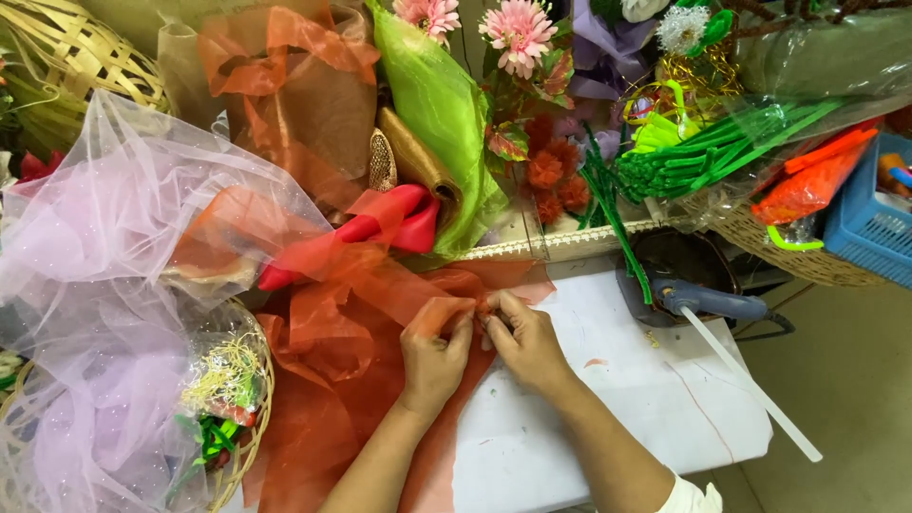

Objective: The person folds a piece of orange tissue paper on a white work surface. They repeatedly pleat and adjust the paper by hand, creating a gathered decorative element. The workspace contains various craft supplies including artificial flowers, ribbons, and a hot glue gun.

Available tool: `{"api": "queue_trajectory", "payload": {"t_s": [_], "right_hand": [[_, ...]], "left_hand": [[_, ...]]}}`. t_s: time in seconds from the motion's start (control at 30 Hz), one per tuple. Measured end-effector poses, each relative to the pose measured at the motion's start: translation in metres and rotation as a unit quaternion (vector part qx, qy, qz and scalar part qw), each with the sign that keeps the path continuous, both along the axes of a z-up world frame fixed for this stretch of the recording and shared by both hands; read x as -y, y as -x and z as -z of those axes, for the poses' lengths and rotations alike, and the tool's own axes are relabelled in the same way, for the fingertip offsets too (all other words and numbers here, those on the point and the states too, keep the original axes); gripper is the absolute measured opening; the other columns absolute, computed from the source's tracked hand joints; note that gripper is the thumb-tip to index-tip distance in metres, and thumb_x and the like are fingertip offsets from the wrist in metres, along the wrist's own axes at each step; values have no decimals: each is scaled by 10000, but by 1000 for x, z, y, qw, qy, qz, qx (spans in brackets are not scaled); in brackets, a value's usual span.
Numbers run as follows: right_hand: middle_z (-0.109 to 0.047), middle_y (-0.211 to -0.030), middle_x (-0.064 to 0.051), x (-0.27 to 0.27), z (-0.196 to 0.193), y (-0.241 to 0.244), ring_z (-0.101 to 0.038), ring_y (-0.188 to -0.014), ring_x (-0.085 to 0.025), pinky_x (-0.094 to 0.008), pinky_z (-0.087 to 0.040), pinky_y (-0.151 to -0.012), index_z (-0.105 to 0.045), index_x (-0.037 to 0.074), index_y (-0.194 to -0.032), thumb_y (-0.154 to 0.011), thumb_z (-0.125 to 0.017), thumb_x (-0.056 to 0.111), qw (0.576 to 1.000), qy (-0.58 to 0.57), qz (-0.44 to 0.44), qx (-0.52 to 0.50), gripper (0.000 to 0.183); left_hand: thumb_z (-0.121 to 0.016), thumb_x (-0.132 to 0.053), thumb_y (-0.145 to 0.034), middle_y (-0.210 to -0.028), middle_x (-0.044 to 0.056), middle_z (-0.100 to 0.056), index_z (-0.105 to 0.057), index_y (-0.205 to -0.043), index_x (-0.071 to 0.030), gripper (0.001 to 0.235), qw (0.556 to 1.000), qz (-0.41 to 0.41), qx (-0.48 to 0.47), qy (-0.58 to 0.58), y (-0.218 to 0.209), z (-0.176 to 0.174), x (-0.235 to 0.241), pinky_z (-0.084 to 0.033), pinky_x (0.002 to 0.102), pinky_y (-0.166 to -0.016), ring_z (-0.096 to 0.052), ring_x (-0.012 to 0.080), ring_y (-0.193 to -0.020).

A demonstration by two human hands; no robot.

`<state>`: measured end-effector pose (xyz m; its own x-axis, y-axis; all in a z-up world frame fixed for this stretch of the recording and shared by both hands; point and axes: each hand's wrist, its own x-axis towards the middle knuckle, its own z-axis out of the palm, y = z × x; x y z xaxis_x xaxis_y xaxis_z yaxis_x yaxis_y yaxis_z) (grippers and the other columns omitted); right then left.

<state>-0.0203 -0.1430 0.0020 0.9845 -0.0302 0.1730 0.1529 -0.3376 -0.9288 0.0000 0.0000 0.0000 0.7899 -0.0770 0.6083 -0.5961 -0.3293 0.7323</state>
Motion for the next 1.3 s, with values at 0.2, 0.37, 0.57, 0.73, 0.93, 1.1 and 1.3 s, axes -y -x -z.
{"api": "queue_trajectory", "payload": {"t_s": [0.2, 0.37, 0.57, 0.73, 0.93, 1.1, 1.3], "right_hand": [[-580, -500, -9, -2, 3, -2, -485, -465, -78, -191, -394, -463, -640, 86, -920, -876, -557, 2, 985, -158, -28, -62, 126], [-507, -492, 19, -3, -7, 2, -411, -391, -53, -169, -343, -372, -610, 48, -918, -882, -547, -16, 957, -260, -40, -121, 97], [-565, -492, -70, -4, 8, -3, -389, -373, -54, -166, -284, -354, -621, 31, -921, -903, -558, 8, 962, -249, -31, -104, 70], [-513, -499, 10, -6, -6, 2, -387, -420, -58, -176, -341, -409, -643, 64, -923, -897, -551, -11, 988, -137, 4, -69, 121], [-483, -511, 2, -4, 11, -4, -409, -395, -61, -176, -328, -378, -617, 42, -930, -893, -570, -9, 968, -227, -20, -107, 79], [-476, -502, 10, -6, -3, 2, -411, -379, -66, -181, -331, -361, -621, 49, -924, -887, -561, -14, 960, -247, -21, -132, 95], [-513, -503, -49, -4, -4, 0, -354, -345, -43, -149, -255, -323, -619, 27, -965, -899, -552, 2, 942, -294, -28, -157, 97]], "left_hand": [[-683, -51, -789, -757, -12, -648, -718, -895, -167, 162, 995, -23, 74, -59, 0, 3, 0, -554, 305, -627, -681, 221, -716], [-683, -94, -830, -771, -17, -636, -718, -898, -172, 109, 980, -41, 157, -114, -1, 3, -1, -549, 282, -610, -674, 212, -706], [-674, -23, -787, -725, 22, -663, -723, -899, -128, 161, 998, 41, 3, 37, 0, -2, -3, -565, 303, -579, -691, 243, -675], [-692, -63, -802, -777, -9, -651, -727, -915, -153, 149, 987, -39, 129, -90, -1, 1, 2, -552, 283, -623, -675, 207, -716], [-664, 26, -753, -726, 53, -668, -727, -930, -98, 225, 997, 32, -34, 64, 0, 0, -1, -562, 328, -622, -697, 258, -708], [-681, -65, -804, -774, 5, -660, -719, -931, -140, 152, 991, -18, 112, -68, 0, 0, 0, -554, 295, -626, -680, 218, -724], [-667, -57, -811, -777, 21, -672, -723, -947, -135, 167, 998, 6, 64, -29, 3, -11, -2, -561, 300, -632, -685, 222, -723]]}}
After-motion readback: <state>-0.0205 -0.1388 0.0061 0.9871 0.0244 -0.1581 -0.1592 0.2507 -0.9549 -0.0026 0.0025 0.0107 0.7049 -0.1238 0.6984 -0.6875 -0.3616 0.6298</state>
